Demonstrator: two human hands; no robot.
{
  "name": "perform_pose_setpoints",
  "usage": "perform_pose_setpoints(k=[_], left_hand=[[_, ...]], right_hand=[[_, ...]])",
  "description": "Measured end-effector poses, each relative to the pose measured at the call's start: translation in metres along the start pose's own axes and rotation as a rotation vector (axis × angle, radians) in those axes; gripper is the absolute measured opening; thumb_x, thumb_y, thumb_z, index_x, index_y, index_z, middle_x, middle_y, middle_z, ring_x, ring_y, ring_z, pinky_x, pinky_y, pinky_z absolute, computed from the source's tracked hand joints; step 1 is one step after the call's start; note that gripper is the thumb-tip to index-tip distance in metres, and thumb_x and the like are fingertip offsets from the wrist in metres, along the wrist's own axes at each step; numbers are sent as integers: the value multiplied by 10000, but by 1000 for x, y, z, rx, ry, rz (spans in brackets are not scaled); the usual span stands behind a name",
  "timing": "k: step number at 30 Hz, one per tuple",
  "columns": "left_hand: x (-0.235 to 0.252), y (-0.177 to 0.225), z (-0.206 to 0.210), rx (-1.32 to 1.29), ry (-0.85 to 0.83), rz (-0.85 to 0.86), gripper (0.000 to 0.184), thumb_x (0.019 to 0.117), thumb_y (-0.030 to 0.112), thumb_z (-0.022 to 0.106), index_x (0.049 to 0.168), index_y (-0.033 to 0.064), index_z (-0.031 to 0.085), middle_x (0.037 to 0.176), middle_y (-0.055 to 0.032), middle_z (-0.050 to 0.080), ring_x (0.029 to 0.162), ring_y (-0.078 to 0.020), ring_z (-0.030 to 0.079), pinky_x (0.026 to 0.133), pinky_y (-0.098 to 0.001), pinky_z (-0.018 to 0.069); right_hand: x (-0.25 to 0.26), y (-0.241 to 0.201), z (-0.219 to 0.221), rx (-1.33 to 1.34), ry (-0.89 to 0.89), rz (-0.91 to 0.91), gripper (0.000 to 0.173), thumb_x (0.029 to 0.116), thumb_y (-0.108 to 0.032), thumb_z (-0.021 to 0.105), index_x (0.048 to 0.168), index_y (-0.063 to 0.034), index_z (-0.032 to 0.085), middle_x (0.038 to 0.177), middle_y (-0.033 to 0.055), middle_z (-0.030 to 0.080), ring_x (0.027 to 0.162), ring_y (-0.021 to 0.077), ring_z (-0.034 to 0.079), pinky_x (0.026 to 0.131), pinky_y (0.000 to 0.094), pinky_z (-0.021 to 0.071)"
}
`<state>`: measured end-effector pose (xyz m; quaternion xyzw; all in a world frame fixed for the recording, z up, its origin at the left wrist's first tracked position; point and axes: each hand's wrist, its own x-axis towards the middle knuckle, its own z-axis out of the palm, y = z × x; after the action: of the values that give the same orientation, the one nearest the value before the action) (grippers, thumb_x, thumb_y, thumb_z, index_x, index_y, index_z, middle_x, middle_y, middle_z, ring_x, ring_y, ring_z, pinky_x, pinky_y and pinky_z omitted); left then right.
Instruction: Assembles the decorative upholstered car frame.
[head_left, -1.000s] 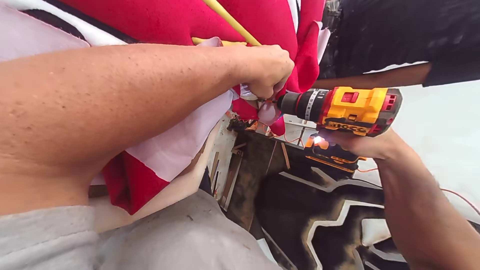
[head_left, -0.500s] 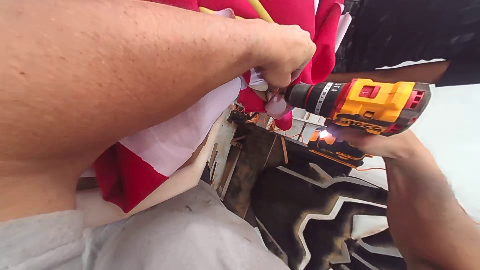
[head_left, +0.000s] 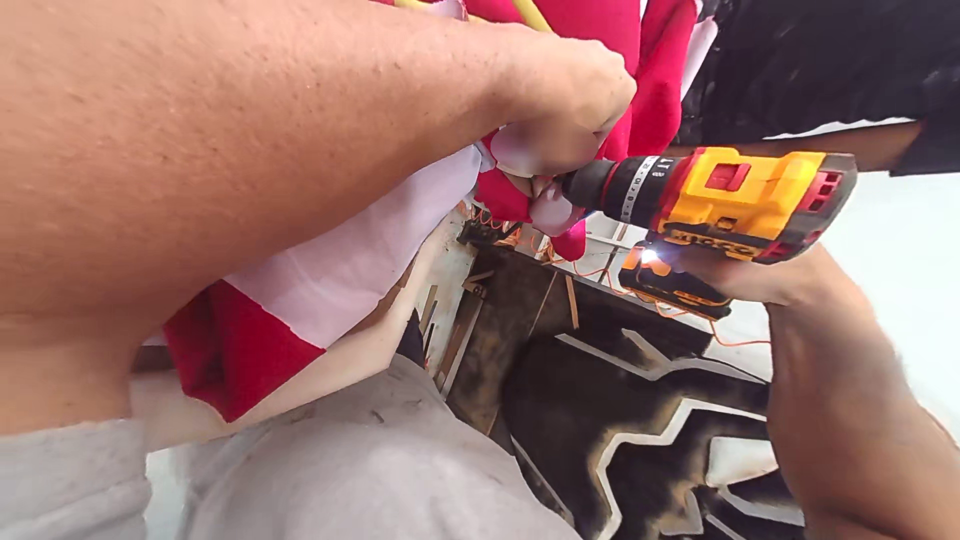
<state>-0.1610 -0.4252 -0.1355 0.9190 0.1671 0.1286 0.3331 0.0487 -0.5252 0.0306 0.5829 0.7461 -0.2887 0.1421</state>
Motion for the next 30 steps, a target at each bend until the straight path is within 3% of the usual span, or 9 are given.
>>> perform_pose_setpoints(k=[7,10,13,16,19,21,24,28,30], left_hand=[[1,9,-1,23,-42,-103,96,893,188,713,965,161,771,877,-40,678,861,-235,650,713,-505,509],[4,22,-6,17,-54,-169,113,889,272,764,971,199,790,929,-18,734,907,-220,692,809,-544,541],[1,33,-7,45,-24,-213,106,883,243,774,967,184,801,915,-55,747,911,-275,703,837,-607,525],[-9,53,3,104,60,-231,106,893,169,726,960,110,782,916,-134,734,917,-354,693,853,-650,494],[-18,83,23,205,201,-289,166,856,159,703,962,40,748,972,-192,717,951,-405,683,843,-671,503],[-18,121,50,358,373,-370,374,816,260,630,1053,-26,674,1108,-245,667,1093,-441,627,952,-655,466],[29,170,100,569,672,-350,398,890,348,630,1125,30,675,1203,-202,677,1161,-366,627,1003,-552,472],[126,166,133,697,368,-532,547,932,449,672,1315,62,624,1337,-215,601,1205,-402,598,960,-567,511],[144,148,133,676,311,-615,423,977,374,649,1256,56,656,1247,-206,646,1127,-396,643,916,-569,542]], right_hand=[[6,7,-1,-171,36,-170,491,770,-365,744,1182,-115,649,1060,-29,690,1021,-8,642,920,262,541],[-18,16,5,-198,113,-201,422,733,-421,731,1018,-113,688,896,35,704,862,138,696,729,450,561],[-82,37,35,-53,297,-253,276,699,-365,715,868,-151,674,745,-52,658,695,32,651,577,313,531],[-168,79,94,373,420,-223,309,761,-320,783,962,-91,729,855,-106,712,823,-105,642,759,123,549],[-234,143,206,746,570,-90,414,803,-298,837,1132,-91,696,1028,-98,749,980,-70,673,911,168,567],[-263,184,303,895,675,101,581,784,-346,868,1230,-41,654,1122,-43,742,1060,-25,673,980,225,564],[-275,208,402,1145,730,509,701,698,-274,861,1265,42,596,1096,42,735,1000,49,705,908,274,603],[-285,230,480,1394,665,826,625,692,-168,805,1255,0,594,999,77,723,793,149,709,693,370,622],[-292,244,504,1461,650,900,544,704,-143,791,1200,-10,613,869,78,710,613,167,666,534,366,586]])
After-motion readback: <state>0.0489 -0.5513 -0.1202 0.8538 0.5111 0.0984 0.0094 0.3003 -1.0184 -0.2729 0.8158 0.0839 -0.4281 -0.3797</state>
